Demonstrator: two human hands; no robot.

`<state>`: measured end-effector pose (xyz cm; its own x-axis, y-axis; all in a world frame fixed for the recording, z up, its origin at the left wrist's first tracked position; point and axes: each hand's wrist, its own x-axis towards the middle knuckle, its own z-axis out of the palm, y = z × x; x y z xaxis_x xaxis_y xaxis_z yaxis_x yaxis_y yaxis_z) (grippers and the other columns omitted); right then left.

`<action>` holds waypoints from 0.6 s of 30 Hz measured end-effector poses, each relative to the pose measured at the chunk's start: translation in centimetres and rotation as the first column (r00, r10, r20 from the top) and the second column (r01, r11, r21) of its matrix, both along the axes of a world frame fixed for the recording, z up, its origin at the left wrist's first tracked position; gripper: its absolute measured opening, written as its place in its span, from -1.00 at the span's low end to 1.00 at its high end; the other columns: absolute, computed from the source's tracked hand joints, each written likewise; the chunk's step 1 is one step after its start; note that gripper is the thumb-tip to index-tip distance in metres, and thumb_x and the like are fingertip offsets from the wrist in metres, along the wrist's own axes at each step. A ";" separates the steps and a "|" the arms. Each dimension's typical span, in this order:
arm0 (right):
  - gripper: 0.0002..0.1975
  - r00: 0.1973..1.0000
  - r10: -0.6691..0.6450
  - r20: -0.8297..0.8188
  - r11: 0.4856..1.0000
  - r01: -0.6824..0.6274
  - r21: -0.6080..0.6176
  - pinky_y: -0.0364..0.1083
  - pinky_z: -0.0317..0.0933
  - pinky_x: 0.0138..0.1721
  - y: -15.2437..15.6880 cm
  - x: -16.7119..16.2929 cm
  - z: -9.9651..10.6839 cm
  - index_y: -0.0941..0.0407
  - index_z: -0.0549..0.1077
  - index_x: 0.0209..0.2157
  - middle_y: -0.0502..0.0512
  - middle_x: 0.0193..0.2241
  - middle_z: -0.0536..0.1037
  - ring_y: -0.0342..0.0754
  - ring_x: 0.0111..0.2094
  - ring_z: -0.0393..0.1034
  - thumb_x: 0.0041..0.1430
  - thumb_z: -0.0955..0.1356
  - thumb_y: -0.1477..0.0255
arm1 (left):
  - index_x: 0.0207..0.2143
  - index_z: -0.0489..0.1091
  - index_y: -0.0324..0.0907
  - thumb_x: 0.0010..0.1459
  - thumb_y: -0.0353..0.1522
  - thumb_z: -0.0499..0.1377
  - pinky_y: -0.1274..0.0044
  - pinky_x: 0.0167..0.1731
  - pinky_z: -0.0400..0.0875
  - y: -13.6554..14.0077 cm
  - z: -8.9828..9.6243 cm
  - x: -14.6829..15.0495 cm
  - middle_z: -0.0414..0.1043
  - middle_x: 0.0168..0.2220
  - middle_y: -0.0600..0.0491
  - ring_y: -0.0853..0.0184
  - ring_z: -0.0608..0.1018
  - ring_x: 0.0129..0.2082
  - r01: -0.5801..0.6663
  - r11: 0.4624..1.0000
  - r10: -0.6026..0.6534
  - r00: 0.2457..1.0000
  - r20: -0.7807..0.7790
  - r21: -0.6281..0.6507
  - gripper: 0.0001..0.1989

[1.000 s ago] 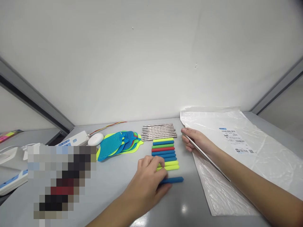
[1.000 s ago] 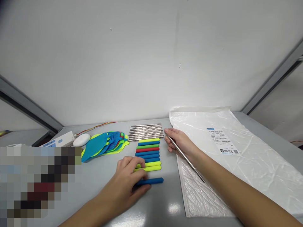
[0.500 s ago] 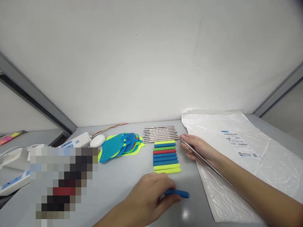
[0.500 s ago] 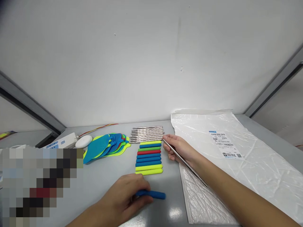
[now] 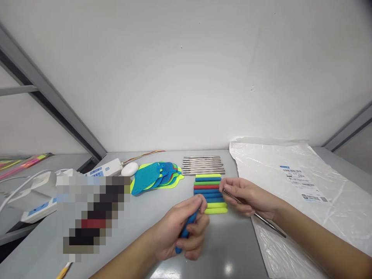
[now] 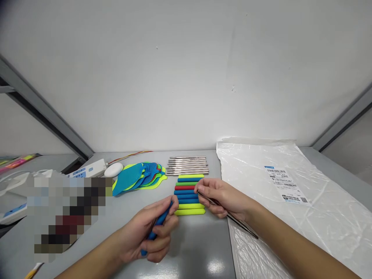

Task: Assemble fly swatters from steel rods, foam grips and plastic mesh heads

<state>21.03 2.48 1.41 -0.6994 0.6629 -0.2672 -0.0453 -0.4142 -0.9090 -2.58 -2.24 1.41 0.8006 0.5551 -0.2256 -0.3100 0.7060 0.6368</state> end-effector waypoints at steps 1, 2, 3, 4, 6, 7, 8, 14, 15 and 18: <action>-0.75 0.999 0.036 0.029 0.999 -0.036 0.023 -0.27 -0.27 -0.74 -0.3 0.1 0.4 0.10 0.31 -0.21 -0.17 -0.56 0.27 -0.35 -0.72 -0.11 0.26 0.29 0.20 | -0.33 0.16 -0.08 0.32 -0.15 -0.15 0.69 -0.78 0.02 0.0 0.1 -0.2 0.00 -0.62 0.26 0.58 -0.05 -0.80 0.067 0.996 -0.067 0.998 0.001 -0.065 -0.73; -0.76 0.995 0.073 0.065 0.995 -0.076 0.057 -0.27 -0.24 -0.72 -0.7 0.1 0.8 0.10 0.32 -0.20 -0.16 -0.56 0.27 -0.34 -0.70 -0.08 0.25 0.30 0.22 | -0.33 0.17 -0.08 0.31 -0.17 -0.11 0.71 -0.79 -0.06 0.0 0.2 -0.4 -0.01 -0.59 0.25 0.57 -0.07 -0.79 0.122 0.985 -0.123 0.992 -0.001 -0.120 -0.76; -0.77 0.988 0.103 0.111 0.988 -0.115 0.106 -0.27 -0.18 -0.70 -1.1 0.1 1.3 0.11 0.33 -0.19 -0.15 -0.56 0.28 -0.33 -0.67 -0.02 0.24 0.32 0.24 | -0.32 0.18 -0.09 0.28 -0.19 -0.07 0.72 -0.80 -0.11 0.1 0.3 -0.6 -0.01 -0.57 0.23 0.57 -0.06 -0.77 0.166 0.972 -0.169 0.986 -0.002 -0.164 -0.81; -0.78 0.979 0.118 0.165 0.974 -0.146 0.173 -0.27 -0.09 -0.65 -1.5 0.0 1.8 0.11 0.34 -0.18 -0.13 -0.55 0.30 -0.31 -0.63 0.05 0.24 0.33 0.27 | -0.31 0.19 -0.09 0.24 -0.21 -0.04 0.72 -0.80 -0.13 0.2 0.3 -0.7 -0.01 -0.56 0.22 0.56 -0.04 -0.76 0.204 0.959 -0.209 0.978 -0.002 -0.197 -0.84; -0.82 0.956 0.063 0.286 0.922 -0.166 0.351 -0.25 0.08 -0.51 -2.4 -0.2 2.6 0.09 0.37 -0.18 -0.08 -0.48 0.38 -0.26 -0.51 0.18 0.23 0.34 0.31 | -0.29 0.21 -0.11 0.19 -0.25 0.00 0.72 -0.81 -0.15 0.4 0.1 -0.7 -0.01 -0.54 0.21 0.56 -0.01 -0.74 0.248 0.943 -0.258 0.966 -0.019 -0.222 -0.86; -0.85 0.942 0.006 0.336 0.879 -0.165 0.446 -0.23 0.13 -0.44 -2.8 -0.4 2.9 0.08 0.37 -0.19 -0.07 -0.43 0.41 -0.24 -0.45 0.23 0.24 0.34 0.33 | -0.28 0.23 -0.12 0.19 -0.24 0.00 0.72 -0.81 -0.16 0.4 0.0 -0.7 -0.01 -0.53 0.20 0.56 -0.01 -0.74 0.258 0.941 -0.273 0.961 -0.041 -0.219 -0.85; -0.88 0.927 -0.056 0.371 0.829 -0.164 0.534 -0.21 0.16 -0.39 -3.1 -0.6 3.0 0.06 0.38 -0.20 -0.06 -0.39 0.44 -0.22 -0.40 0.26 0.24 0.33 0.35 | -0.27 0.25 -0.14 0.20 -0.23 -0.01 0.72 -0.81 -0.16 0.5 -0.1 -0.6 0.00 -0.53 0.20 0.56 -0.01 -0.73 0.263 0.942 -0.283 0.956 -0.071 -0.207 -0.82; -0.95 0.909 -0.174 0.378 0.540 -0.233 0.808 -0.16 0.23 -0.22 -3.3 -1.3 1.8 0.05 0.41 -0.25 -0.04 -0.31 0.48 -0.17 -0.26 0.35 0.24 0.34 0.40 | -0.23 0.34 -0.22 0.24 -0.19 -0.02 0.71 -0.82 -0.18 0.3 -0.2 -0.1 0.03 -0.53 0.18 0.57 0.00 -0.72 0.255 0.962 -0.272 0.939 -0.210 -0.101 -0.71; -0.96 0.916 -0.163 0.365 0.511 -0.238 0.826 -0.15 0.23 -0.20 -3.2 -1.3 1.6 0.05 0.42 -0.26 -0.02 -0.29 0.46 -0.16 -0.24 0.34 0.24 0.34 0.41 | -0.24 0.34 -0.22 0.24 -0.19 -0.02 0.70 -0.82 -0.19 0.3 -0.2 0.0 0.03 -0.53 0.18 0.57 0.00 -0.72 0.259 0.961 -0.274 0.936 -0.222 -0.095 -0.71; -0.92 0.924 -0.128 0.359 0.486 -0.257 0.835 -0.16 0.26 -0.20 -3.3 -1.2 1.5 0.06 0.46 -0.26 0.03 -0.20 0.36 -0.18 -0.23 0.32 0.23 0.32 0.49 | -0.27 0.33 -0.22 0.24 -0.16 -0.01 0.70 -0.83 -0.19 0.1 -0.3 0.1 0.03 -0.54 0.19 0.57 -0.01 -0.73 0.288 0.953 -0.302 0.920 -0.250 -0.091 -0.69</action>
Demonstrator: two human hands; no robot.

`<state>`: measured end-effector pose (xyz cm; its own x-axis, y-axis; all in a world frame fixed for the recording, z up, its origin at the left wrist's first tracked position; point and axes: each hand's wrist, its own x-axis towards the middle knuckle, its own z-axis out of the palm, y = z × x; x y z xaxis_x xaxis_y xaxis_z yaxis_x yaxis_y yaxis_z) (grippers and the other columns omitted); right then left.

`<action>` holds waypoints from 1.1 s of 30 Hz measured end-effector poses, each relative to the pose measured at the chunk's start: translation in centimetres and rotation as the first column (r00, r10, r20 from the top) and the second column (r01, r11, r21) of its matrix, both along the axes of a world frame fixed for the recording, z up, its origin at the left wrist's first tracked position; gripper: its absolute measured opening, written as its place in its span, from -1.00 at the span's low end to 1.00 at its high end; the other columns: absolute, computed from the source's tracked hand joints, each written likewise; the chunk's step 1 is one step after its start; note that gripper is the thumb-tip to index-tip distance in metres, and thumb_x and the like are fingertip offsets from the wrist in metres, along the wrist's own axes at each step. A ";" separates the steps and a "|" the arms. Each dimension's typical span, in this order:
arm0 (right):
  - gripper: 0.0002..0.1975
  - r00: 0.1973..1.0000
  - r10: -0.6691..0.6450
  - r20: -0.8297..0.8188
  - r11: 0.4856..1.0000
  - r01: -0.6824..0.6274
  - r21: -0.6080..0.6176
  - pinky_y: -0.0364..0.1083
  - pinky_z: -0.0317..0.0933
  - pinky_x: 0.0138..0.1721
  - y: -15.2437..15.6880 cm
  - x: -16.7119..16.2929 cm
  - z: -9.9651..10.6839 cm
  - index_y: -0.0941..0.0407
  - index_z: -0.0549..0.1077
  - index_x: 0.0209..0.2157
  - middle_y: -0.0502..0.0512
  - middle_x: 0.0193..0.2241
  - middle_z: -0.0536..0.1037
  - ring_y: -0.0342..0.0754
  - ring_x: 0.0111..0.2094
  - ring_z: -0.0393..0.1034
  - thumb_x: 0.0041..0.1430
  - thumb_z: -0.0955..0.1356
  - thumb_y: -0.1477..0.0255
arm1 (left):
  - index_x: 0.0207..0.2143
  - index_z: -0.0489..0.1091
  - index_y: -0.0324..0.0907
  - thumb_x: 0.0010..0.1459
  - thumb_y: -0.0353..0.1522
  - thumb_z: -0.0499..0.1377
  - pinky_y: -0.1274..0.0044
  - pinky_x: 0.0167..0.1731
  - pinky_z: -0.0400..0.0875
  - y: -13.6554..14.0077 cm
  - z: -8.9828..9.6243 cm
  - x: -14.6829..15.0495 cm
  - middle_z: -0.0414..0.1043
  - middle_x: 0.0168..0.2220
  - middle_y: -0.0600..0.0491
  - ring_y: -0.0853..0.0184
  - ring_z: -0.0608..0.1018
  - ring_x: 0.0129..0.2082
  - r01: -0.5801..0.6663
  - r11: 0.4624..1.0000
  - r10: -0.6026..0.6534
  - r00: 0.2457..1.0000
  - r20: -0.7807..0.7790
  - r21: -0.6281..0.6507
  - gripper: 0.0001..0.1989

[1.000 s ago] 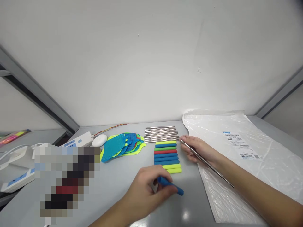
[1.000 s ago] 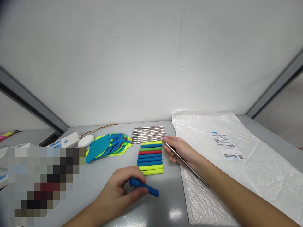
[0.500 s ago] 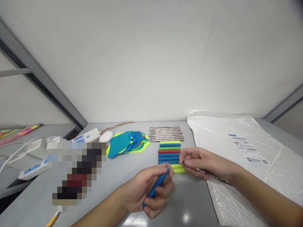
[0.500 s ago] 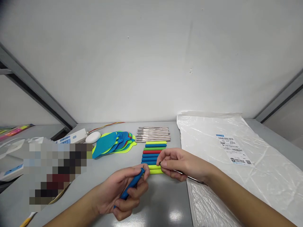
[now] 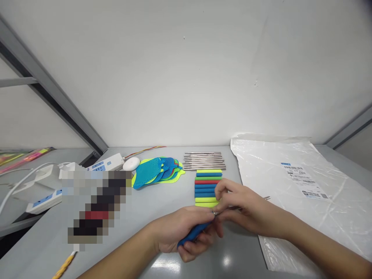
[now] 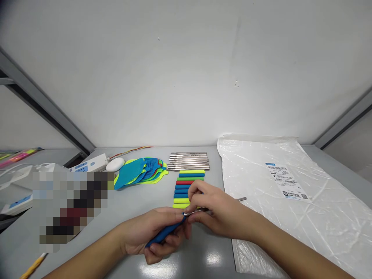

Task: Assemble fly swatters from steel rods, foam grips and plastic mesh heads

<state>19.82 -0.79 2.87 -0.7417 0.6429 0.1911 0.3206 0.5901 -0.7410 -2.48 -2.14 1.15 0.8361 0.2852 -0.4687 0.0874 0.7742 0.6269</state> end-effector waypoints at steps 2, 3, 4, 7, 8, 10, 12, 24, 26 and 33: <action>-0.87 1.000 0.019 0.022 1.000 -0.019 -0.007 -0.16 0.27 -0.21 -0.3 0.0 0.2 0.06 0.46 -0.26 0.05 -0.17 0.32 -0.18 -0.23 0.32 0.21 0.30 0.54 | -0.28 0.32 -0.20 0.24 -0.12 0.00 0.71 -0.84 -0.19 -0.2 -0.1 0.1 0.02 -0.54 0.20 0.57 -0.02 -0.74 0.025 1.000 -0.025 1.000 -0.015 0.003 -0.68; -0.86 0.999 0.032 0.037 0.999 -0.031 -0.009 -0.15 0.28 -0.21 -0.5 0.1 0.3 0.07 0.46 -0.26 0.06 -0.16 0.31 -0.17 -0.23 0.32 0.21 0.30 0.56 | -0.27 0.32 -0.19 0.23 -0.12 0.01 0.71 -0.84 -0.18 -0.2 -0.1 0.2 0.01 -0.55 0.20 0.57 -0.02 -0.74 0.038 0.999 -0.038 0.999 -0.020 0.007 -0.68; -0.86 0.998 0.043 0.051 0.999 -0.043 -0.009 -0.14 0.28 -0.21 -0.7 0.0 0.5 0.07 0.46 -0.27 0.06 -0.16 0.32 -0.16 -0.23 0.32 0.20 0.30 0.56 | -0.26 0.31 -0.18 0.23 -0.12 0.02 0.71 -0.85 -0.18 -0.3 -0.2 0.2 0.00 -0.55 0.21 0.57 -0.03 -0.75 0.050 0.999 -0.050 0.998 -0.023 0.012 -0.69; -0.88 0.994 0.047 0.101 0.999 -0.047 0.004 -0.14 0.29 -0.25 -1.4 -0.1 0.9 0.07 0.44 -0.28 0.07 -0.16 0.34 -0.15 -0.27 0.33 0.16 0.31 0.55 | -0.26 0.31 -0.16 0.23 -0.15 0.04 0.71 -0.86 -0.18 -0.5 -0.1 0.4 -0.02 -0.57 0.22 0.57 -0.04 -0.77 0.084 0.995 -0.083 0.996 -0.027 0.046 -0.74; -0.88 0.992 0.045 0.118 0.999 -0.048 0.017 -0.14 0.28 -0.27 -1.5 -0.2 1.0 0.07 0.43 -0.28 0.07 -0.16 0.35 -0.15 -0.28 0.33 0.15 0.31 0.54 | -0.27 0.30 -0.15 0.23 -0.16 0.05 0.71 -0.86 -0.18 -0.6 -0.1 0.4 -0.02 -0.57 0.23 0.57 -0.04 -0.77 0.088 0.994 -0.087 0.996 -0.026 0.060 -0.75; -0.88 0.985 0.040 0.165 0.997 -0.051 0.060 -0.15 0.25 -0.32 -1.8 -0.6 1.1 0.07 0.40 -0.27 0.08 -0.20 0.37 -0.13 -0.30 0.32 0.12 0.31 0.51 | -0.29 0.26 -0.11 0.22 -0.16 0.07 0.72 -0.86 -0.14 -0.5 -0.1 0.5 -0.01 -0.59 0.24 0.57 -0.03 -0.78 0.088 0.994 -0.087 0.996 -0.025 0.067 -0.79; -0.87 0.971 0.041 0.236 0.988 -0.074 0.135 -0.15 0.21 -0.39 -2.0 -0.9 0.9 0.09 0.37 -0.26 0.08 -0.27 0.39 -0.11 -0.34 0.30 0.09 0.32 0.46 | -0.35 0.20 -0.09 0.22 -0.16 0.08 0.73 -0.85 -0.10 -0.5 -0.2 0.6 -0.02 -0.61 0.25 0.56 -0.02 -0.78 0.105 0.994 -0.104 0.994 -0.027 0.043 -0.79; -0.34 0.992 -0.049 0.114 0.693 -0.048 0.719 0.00 0.11 -0.28 -1.9 -1.5 -2.2 0.13 0.27 0.02 0.17 -0.29 0.51 0.03 -0.34 0.37 0.16 0.16 -0.12 | -0.60 0.09 -0.15 0.24 -0.14 -0.03 0.67 -0.87 -0.10 -0.7 -0.7 1.2 -0.05 -0.69 0.21 0.53 0.00 -0.81 0.162 0.985 -0.165 0.985 0.049 0.060 -0.59; -0.34 0.985 -0.171 -0.023 0.632 0.128 0.764 0.09 0.03 -0.05 -0.9 -0.4 -1.9 0.10 0.22 0.07 0.20 -0.19 0.48 0.11 -0.17 0.36 0.15 0.19 -0.11 | -0.50 0.12 -0.14 0.25 -0.13 -0.03 0.70 -0.87 -0.09 -0.7 -0.1 0.7 -0.01 -0.64 0.22 0.55 -0.01 -0.80 0.071 0.996 -0.075 0.995 0.072 0.054 -0.66; -0.68 0.674 -0.631 -0.383 0.687 0.716 0.127 0.06 0.15 -0.08 2.5 1.4 -0.9 0.02 0.29 -0.04 0.14 -0.16 0.41 0.08 -0.10 0.31 0.32 0.14 0.17 | -0.46 0.10 -0.13 0.23 -0.14 0.01 0.74 -0.85 -0.13 -0.7 0.4 0.1 0.01 -0.59 0.22 0.59 -0.03 -0.77 0.000 0.999 -0.005 0.992 0.129 0.039 -0.69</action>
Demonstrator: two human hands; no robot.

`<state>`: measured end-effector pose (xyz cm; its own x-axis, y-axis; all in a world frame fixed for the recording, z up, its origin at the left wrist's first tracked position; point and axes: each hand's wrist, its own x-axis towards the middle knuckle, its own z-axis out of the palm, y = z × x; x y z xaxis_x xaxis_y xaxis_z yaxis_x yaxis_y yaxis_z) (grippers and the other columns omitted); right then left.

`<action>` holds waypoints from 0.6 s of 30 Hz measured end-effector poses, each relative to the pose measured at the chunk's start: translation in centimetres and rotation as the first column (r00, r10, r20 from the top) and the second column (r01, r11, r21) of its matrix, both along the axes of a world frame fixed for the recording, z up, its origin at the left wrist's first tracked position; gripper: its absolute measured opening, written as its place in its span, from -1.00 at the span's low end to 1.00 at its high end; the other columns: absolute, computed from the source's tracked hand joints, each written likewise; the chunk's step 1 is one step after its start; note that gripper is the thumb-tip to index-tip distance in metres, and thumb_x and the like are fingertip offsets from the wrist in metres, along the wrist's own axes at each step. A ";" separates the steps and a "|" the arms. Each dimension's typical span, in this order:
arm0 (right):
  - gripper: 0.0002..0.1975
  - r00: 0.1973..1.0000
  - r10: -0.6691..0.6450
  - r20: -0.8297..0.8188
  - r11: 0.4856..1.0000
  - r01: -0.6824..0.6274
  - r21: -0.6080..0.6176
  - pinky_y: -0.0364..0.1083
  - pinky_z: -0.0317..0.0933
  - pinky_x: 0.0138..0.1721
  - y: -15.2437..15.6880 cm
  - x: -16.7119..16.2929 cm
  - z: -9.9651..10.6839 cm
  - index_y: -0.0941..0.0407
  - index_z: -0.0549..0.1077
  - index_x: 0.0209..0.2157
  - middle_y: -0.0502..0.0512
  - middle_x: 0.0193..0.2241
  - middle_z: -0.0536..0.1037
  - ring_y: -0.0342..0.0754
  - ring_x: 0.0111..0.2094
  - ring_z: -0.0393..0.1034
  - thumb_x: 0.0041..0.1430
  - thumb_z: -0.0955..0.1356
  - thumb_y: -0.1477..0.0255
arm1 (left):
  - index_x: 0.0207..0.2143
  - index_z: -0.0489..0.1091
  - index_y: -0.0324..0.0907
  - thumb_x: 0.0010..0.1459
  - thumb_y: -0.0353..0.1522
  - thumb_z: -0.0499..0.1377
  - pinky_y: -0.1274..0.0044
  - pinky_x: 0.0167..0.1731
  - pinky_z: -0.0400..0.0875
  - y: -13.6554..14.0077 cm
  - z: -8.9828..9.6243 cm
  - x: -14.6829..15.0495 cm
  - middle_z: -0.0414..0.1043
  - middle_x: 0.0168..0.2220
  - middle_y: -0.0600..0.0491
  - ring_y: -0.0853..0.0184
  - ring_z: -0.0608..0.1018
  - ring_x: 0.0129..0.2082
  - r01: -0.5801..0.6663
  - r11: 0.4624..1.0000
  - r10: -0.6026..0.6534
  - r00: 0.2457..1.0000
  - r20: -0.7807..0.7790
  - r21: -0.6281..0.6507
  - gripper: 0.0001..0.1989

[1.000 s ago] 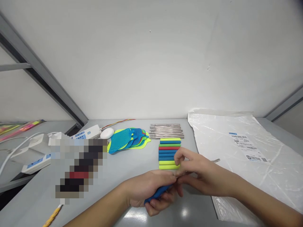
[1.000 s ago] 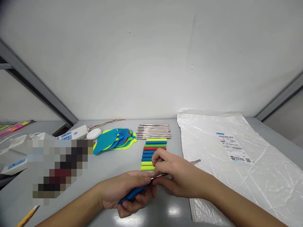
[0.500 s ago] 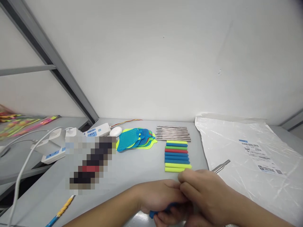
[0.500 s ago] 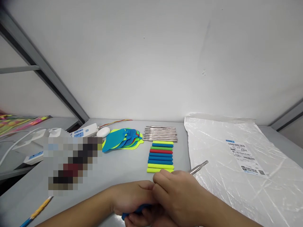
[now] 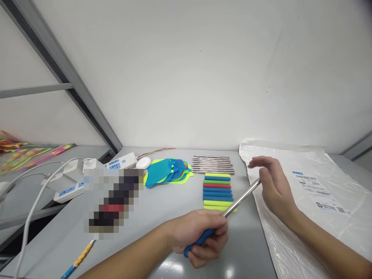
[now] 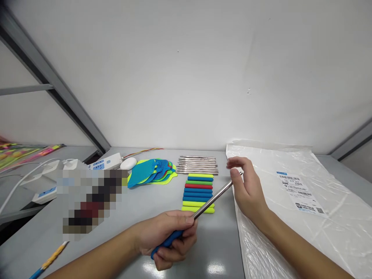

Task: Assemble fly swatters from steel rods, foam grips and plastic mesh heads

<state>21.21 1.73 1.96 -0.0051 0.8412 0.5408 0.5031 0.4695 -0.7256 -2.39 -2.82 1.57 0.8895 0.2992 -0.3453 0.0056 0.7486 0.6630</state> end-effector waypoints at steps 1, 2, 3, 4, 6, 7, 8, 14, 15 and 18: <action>-0.70 0.996 0.025 -0.086 0.992 -0.035 -0.117 0.01 0.18 -0.16 0.1 -0.2 0.0 0.02 0.31 -0.08 0.10 -0.26 0.43 0.03 -0.20 0.33 0.32 0.14 0.16 | -0.45 0.10 -0.13 0.23 -0.13 0.01 0.74 -0.85 -0.14 0.0 -0.1 0.0 0.01 -0.59 0.22 0.59 -0.03 -0.77 -0.003 1.000 0.003 1.000 -0.002 -0.001 -0.69; -0.70 0.985 0.042 -0.165 0.972 -0.078 -0.220 -0.04 0.19 -0.25 0.1 -0.5 0.1 0.02 0.33 -0.14 0.05 -0.36 0.41 -0.02 -0.32 0.32 0.31 0.15 0.14 | -0.45 0.10 -0.13 0.23 -0.13 0.01 0.73 -0.85 -0.14 0.0 -0.1 0.1 0.01 -0.59 0.22 0.59 -0.04 -0.77 -0.004 1.000 0.004 1.000 -0.007 -0.001 -0.69; -0.70 0.971 0.049 -0.233 0.946 -0.121 -0.301 -0.08 0.17 -0.35 0.1 -0.7 0.0 0.03 0.34 -0.21 0.01 -0.44 0.38 -0.07 -0.43 0.27 0.30 0.17 0.12 | -0.45 0.10 -0.13 0.24 -0.12 0.01 0.73 -0.85 -0.14 0.0 -0.2 0.1 0.01 -0.59 0.22 0.59 -0.04 -0.77 -0.006 1.000 0.006 1.000 -0.013 -0.003 -0.69; -0.69 0.956 0.048 -0.289 0.918 -0.156 -0.364 -0.11 0.12 -0.44 0.1 -0.9 0.0 0.04 0.35 -0.28 -0.03 -0.50 0.34 -0.12 -0.51 0.20 0.28 0.19 0.10 | -0.45 0.11 -0.13 0.24 -0.12 0.00 0.73 -0.84 -0.14 0.0 -0.2 0.1 0.00 -0.59 0.22 0.59 -0.04 -0.77 -0.007 1.000 0.007 1.000 -0.021 -0.007 -0.69; -0.67 0.927 0.030 -0.374 0.880 -0.202 -0.429 -0.15 -0.01 -0.55 0.0 -1.2 -0.1 0.06 0.33 -0.36 -0.08 -0.58 0.24 -0.17 -0.59 0.06 0.25 0.23 0.08 | -0.43 0.12 -0.12 0.25 -0.12 -0.01 0.74 -0.84 -0.15 0.0 -0.3 0.1 -0.01 -0.59 0.23 0.59 -0.06 -0.77 -0.004 1.000 0.003 0.999 -0.039 -0.026 -0.70; -0.67 0.915 0.026 -0.403 0.872 -0.218 -0.439 -0.16 -0.05 -0.57 0.0 -1.3 -0.1 0.06 0.32 -0.37 -0.10 -0.60 0.19 -0.18 -0.60 0.02 0.24 0.24 0.08 | -0.41 0.12 -0.11 0.26 -0.11 -0.02 0.74 -0.85 -0.15 0.0 -0.3 0.1 -0.02 -0.59 0.23 0.59 -0.07 -0.77 -0.007 0.999 0.006 0.999 -0.045 -0.033 -0.70; -0.67 0.908 0.028 -0.419 0.869 -0.229 -0.439 -0.17 -0.07 -0.57 -0.1 -1.4 -0.2 0.06 0.33 -0.37 -0.11 -0.62 0.16 -0.19 -0.59 0.00 0.24 0.25 0.08 | -0.39 0.13 -0.10 0.26 -0.09 -0.03 0.75 -0.85 -0.16 -0.1 -0.3 0.1 -0.03 -0.60 0.24 0.59 -0.08 -0.77 -0.014 0.999 0.012 0.999 -0.049 -0.035 -0.70; -0.64 0.902 0.152 -0.404 0.762 -0.367 -0.534 -0.18 -0.01 -0.56 -1.7 -2.9 -0.5 0.06 0.32 -0.39 -0.15 -0.73 0.13 -0.19 -0.64 0.03 0.23 0.24 0.05 | -0.25 0.19 -0.06 0.21 0.04 -0.02 0.77 -0.84 -0.18 -0.3 -0.1 0.2 -0.06 -0.58 0.26 0.61 -0.12 -0.76 -0.089 0.996 0.088 0.993 -0.072 -0.007 -0.63; -0.63 0.900 0.163 -0.403 0.743 -0.381 -0.550 -0.18 -0.01 -0.56 -2.1 -3.2 -0.6 0.06 0.32 -0.39 -0.16 -0.75 0.12 -0.18 -0.65 0.03 0.23 0.23 0.04 | -0.24 0.19 -0.06 0.20 0.04 -0.02 0.77 -0.84 -0.17 -0.4 0.0 0.2 -0.06 -0.58 0.26 0.61 -0.12 -0.76 -0.085 0.996 0.084 0.994 -0.068 -0.008 -0.62; -0.61 0.903 0.160 -0.399 0.728 -0.381 -0.570 -0.18 -0.03 -0.57 -2.6 -3.5 -0.7 0.07 0.34 -0.38 -0.17 -0.77 0.11 -0.19 -0.66 0.00 0.24 0.22 0.03 | -0.23 0.21 -0.06 0.22 0.01 -0.01 0.77 -0.84 -0.16 -0.4 0.3 0.1 -0.06 -0.58 0.26 0.61 -0.11 -0.77 -0.070 0.996 0.069 0.997 -0.033 -0.048 -0.65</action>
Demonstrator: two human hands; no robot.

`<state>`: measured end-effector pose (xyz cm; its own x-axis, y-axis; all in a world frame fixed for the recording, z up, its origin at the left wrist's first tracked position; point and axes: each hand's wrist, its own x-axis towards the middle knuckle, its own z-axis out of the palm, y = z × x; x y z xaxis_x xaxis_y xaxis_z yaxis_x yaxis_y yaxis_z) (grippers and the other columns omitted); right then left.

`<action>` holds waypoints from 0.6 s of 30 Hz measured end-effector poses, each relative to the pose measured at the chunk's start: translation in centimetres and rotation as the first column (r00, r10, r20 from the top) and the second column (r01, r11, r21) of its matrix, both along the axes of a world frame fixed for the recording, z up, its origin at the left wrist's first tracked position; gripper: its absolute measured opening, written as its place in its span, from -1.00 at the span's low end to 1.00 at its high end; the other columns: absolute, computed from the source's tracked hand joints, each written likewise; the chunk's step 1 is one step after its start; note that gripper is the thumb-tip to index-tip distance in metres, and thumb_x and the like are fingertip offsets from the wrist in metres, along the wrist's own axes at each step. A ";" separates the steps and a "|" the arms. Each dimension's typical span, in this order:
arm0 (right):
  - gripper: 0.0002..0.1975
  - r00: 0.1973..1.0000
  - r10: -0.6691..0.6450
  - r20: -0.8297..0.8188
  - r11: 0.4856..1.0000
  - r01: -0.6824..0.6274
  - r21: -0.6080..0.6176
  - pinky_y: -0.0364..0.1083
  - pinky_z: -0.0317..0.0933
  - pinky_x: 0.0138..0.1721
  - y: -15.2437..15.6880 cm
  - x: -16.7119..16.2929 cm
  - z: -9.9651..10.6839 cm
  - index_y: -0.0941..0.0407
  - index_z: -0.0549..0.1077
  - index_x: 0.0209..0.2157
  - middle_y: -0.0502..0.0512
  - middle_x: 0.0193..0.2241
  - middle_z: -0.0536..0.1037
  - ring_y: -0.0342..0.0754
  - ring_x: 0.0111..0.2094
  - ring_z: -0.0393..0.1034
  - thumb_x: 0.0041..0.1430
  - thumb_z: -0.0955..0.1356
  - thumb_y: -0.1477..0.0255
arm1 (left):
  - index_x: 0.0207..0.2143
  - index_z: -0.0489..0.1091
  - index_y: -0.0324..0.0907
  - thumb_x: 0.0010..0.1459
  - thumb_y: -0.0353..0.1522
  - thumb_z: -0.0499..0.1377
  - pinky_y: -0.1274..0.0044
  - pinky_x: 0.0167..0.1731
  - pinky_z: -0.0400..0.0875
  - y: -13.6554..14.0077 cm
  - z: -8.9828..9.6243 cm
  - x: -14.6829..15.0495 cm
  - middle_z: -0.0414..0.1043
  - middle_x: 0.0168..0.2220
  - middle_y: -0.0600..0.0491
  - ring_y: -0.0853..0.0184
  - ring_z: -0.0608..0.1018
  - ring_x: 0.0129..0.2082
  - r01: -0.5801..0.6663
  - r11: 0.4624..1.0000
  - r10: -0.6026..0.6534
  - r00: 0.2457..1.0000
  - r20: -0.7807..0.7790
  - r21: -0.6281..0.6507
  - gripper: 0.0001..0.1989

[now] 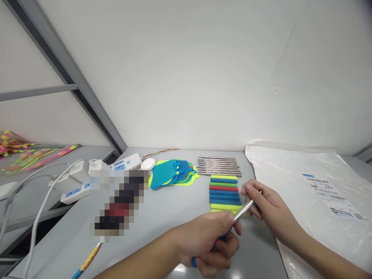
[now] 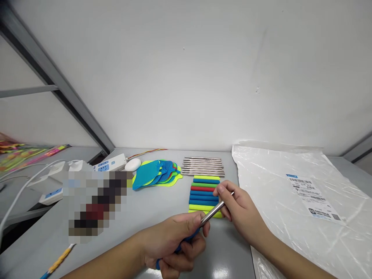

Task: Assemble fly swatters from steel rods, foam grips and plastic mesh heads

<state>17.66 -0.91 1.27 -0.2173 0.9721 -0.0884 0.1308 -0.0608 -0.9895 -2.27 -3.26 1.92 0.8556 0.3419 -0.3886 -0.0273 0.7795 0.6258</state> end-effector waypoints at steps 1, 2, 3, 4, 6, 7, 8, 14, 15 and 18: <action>-0.61 1.000 0.004 -0.001 1.000 -0.004 -0.006 -0.17 -0.03 -0.56 0.0 0.0 0.0 0.07 0.34 -0.38 -0.17 -0.78 0.10 -0.19 -0.67 -0.02 0.24 0.22 0.03 | -0.23 0.22 -0.06 0.22 -0.01 0.00 0.77 -0.83 -0.16 0.0 0.1 0.0 -0.05 -0.58 0.25 0.60 -0.10 -0.76 -0.003 1.000 0.003 1.000 0.016 -0.025 -0.67; -0.61 1.000 0.005 -0.011 1.000 -0.005 -0.013 -0.17 -0.03 -0.56 0.1 0.1 -0.1 0.07 0.34 -0.38 -0.17 -0.78 0.10 -0.19 -0.66 -0.02 0.23 0.22 0.03 | -0.22 0.23 -0.06 0.23 -0.04 0.01 0.77 -0.83 -0.15 0.1 0.1 -0.1 -0.04 -0.57 0.25 0.60 -0.09 -0.76 -0.007 0.999 0.009 0.999 0.032 -0.052 -0.70; -0.61 1.000 0.004 -0.024 1.000 -0.005 -0.021 -0.17 -0.02 -0.55 0.3 0.2 -0.2 0.07 0.34 -0.39 -0.17 -0.78 0.10 -0.19 -0.66 -0.02 0.23 0.23 0.03 | -0.21 0.25 -0.07 0.24 -0.06 0.01 0.76 -0.83 -0.15 0.2 0.2 -0.1 -0.04 -0.56 0.24 0.59 -0.08 -0.76 -0.015 0.997 0.019 0.999 0.048 -0.077 -0.71; -0.62 0.999 -0.001 -0.037 1.000 0.000 -0.030 -0.17 -0.02 -0.55 0.5 0.3 -0.3 0.07 0.34 -0.38 -0.16 -0.78 0.11 -0.19 -0.65 -0.02 0.23 0.24 0.04 | -0.19 0.27 -0.08 0.25 -0.08 0.00 0.75 -0.82 -0.14 0.3 0.1 -0.2 -0.03 -0.55 0.23 0.59 -0.07 -0.75 -0.028 0.995 0.034 0.997 0.067 -0.096 -0.71; -0.66 0.997 -0.040 -0.070 0.998 0.037 -0.046 -0.17 0.00 -0.53 1.1 0.6 -0.5 0.06 0.35 -0.36 -0.16 -0.77 0.13 -0.18 -0.64 -0.01 0.23 0.26 0.06 | -0.13 0.31 -0.12 0.26 -0.08 -0.04 0.74 -0.82 -0.11 0.7 0.0 -0.4 -0.01 -0.53 0.21 0.57 -0.04 -0.74 -0.054 0.993 0.066 0.991 0.116 -0.107 -0.65; -0.68 0.993 -0.071 -0.095 0.996 0.066 -0.054 -0.17 0.01 -0.52 1.3 0.7 -0.7 0.06 0.35 -0.35 -0.15 -0.76 0.14 -0.17 -0.62 0.03 0.23 0.27 0.08 | -0.11 0.32 -0.13 0.27 -0.08 -0.06 0.73 -0.82 -0.08 0.9 0.0 -0.6 0.00 -0.52 0.20 0.56 -0.02 -0.73 -0.066 0.993 0.080 0.986 0.143 -0.102 -0.63; -0.69 0.987 -0.100 -0.127 0.994 0.092 -0.067 -0.17 0.04 -0.50 1.5 0.9 -0.9 0.06 0.36 -0.36 -0.14 -0.76 0.14 -0.17 -0.60 0.07 0.23 0.28 0.10 | -0.10 0.33 -0.14 0.27 -0.08 -0.07 0.72 -0.82 -0.05 1.1 -0.1 -0.7 0.02 -0.51 0.19 0.55 -0.02 -0.73 -0.079 0.992 0.094 0.982 0.165 -0.095 -0.61; -0.74 0.927 -0.106 -0.360 0.991 0.067 -0.119 -0.14 0.17 -0.44 2.2 2.1 -1.4 0.05 0.41 -0.33 -0.12 -0.72 0.21 -0.19 -0.63 0.06 0.24 0.29 0.14 | -0.11 0.32 -0.12 0.24 -0.08 -0.01 0.73 -0.83 -0.03 1.9 0.2 -1.8 0.12 -0.50 0.18 0.56 -0.02 -0.73 -0.192 0.976 0.203 0.972 0.121 -0.100 -0.64; -0.76 0.921 -0.088 -0.380 0.993 0.049 -0.110 -0.13 0.19 -0.44 2.2 2.2 -1.5 0.04 0.42 -0.30 -0.12 -0.69 0.25 -0.20 -0.63 0.08 0.23 0.30 0.16 | -0.09 0.32 -0.12 0.24 -0.05 -0.03 0.73 -0.83 -0.04 2.1 0.3 -2.0 0.15 -0.50 0.18 0.57 -0.02 -0.74 -0.201 0.975 0.211 0.971 0.115 -0.094 -0.61; -0.80 0.923 -0.019 -0.385 0.996 -0.014 -0.084 -0.13 0.20 -0.44 2.3 2.4 -1.5 0.04 0.43 -0.24 -0.08 -0.62 0.35 -0.19 -0.60 0.19 0.20 0.35 0.22 | -0.05 0.31 -0.16 0.24 0.03 -0.13 0.72 -0.85 -0.01 2.8 0.4 -2.6 0.31 -0.40 0.08 0.60 0.02 -0.76 -0.249 0.967 0.253 0.960 0.117 -0.044 -0.47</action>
